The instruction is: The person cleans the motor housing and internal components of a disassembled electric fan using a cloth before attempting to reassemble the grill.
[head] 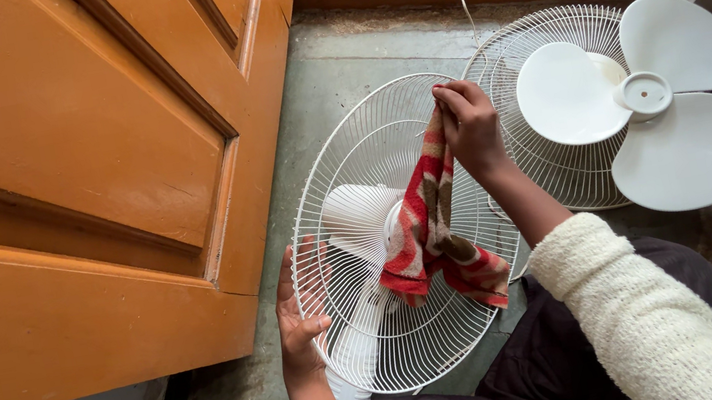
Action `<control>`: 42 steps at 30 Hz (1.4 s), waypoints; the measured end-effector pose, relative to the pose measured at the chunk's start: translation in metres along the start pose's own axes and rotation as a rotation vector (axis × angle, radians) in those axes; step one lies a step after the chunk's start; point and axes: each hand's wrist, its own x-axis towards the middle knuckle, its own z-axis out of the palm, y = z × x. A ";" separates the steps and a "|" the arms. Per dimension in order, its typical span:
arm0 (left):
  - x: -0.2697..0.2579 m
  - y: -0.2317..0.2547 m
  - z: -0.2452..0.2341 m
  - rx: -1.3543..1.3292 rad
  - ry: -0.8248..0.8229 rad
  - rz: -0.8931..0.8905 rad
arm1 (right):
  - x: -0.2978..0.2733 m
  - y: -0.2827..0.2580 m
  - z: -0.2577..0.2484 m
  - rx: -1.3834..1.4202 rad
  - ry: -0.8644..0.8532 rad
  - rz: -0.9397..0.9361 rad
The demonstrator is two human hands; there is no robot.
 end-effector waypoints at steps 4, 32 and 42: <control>-0.001 0.001 0.000 0.035 0.002 0.002 | -0.005 -0.009 0.016 0.002 -0.011 -0.011; -0.045 -0.006 0.020 1.193 0.558 0.405 | -0.045 -0.017 -0.078 0.477 -0.325 0.069; -0.071 -0.030 0.101 1.879 0.597 0.631 | -0.085 -0.039 -0.126 0.315 -0.315 0.063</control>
